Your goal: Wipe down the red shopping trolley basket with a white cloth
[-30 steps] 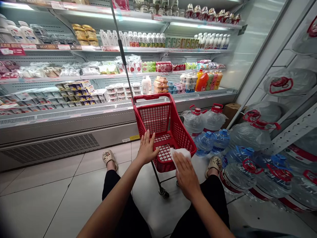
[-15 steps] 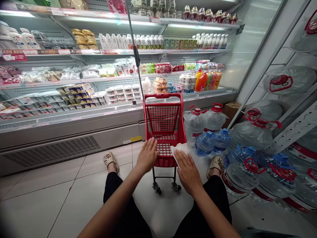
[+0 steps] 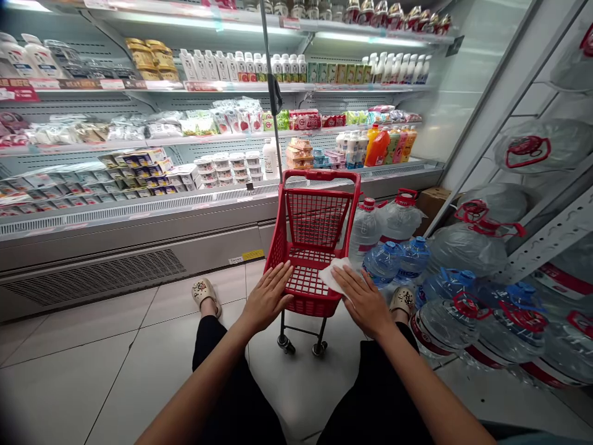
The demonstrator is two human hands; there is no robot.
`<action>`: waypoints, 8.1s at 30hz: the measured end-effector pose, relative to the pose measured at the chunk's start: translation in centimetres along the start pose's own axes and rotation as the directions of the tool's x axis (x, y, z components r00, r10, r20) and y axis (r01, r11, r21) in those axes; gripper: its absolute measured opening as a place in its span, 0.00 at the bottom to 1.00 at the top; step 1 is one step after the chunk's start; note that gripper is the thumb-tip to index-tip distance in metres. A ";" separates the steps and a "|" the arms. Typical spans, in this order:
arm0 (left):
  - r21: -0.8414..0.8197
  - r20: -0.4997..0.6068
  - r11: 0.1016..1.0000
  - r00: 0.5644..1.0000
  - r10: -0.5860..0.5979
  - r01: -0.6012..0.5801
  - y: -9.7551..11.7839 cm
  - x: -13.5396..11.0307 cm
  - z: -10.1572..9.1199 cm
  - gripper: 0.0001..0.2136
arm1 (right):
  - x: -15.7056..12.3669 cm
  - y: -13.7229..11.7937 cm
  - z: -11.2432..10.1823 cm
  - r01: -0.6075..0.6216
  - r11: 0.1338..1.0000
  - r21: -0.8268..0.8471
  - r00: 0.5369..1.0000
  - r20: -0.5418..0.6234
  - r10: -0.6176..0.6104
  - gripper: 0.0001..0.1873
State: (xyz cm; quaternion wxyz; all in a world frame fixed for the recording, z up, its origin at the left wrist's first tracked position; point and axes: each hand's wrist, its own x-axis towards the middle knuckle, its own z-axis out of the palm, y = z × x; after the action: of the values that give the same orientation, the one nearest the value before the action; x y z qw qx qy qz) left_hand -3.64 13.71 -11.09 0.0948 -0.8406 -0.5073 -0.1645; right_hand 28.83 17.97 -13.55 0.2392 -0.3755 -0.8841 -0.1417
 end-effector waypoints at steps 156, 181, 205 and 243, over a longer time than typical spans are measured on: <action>-0.006 -0.009 0.993 0.993 -0.120 0.120 -0.7 -1.3 -1.3 0.55 | 7.9 -3.2 1.5 0.025 0.988 0.152 0.998 0.055 -0.034 0.50; 0.112 -0.067 0.969 0.975 -0.212 0.218 -1.0 -0.2 -0.1 0.45 | 2.5 -7.8 0.5 -0.021 0.995 0.099 0.995 0.097 0.012 0.47; 0.172 -0.110 0.985 0.994 -0.012 0.030 2.6 3.0 1.9 0.41 | 1.1 -10.6 2.2 -0.216 0.968 0.128 0.976 0.001 0.217 0.47; 0.172 -0.101 0.973 0.985 -0.136 0.152 -0.5 8.6 -0.5 0.32 | -4.6 -2.0 0.3 -0.443 0.896 -0.043 0.895 -0.080 0.439 0.42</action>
State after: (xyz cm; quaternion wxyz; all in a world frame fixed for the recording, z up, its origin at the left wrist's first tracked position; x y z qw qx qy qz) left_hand -0.53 20.81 -7.42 0.1805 -0.7814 -0.5750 -0.1618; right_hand 30.08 13.96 -16.37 0.2838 -0.5679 -0.7628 -0.1231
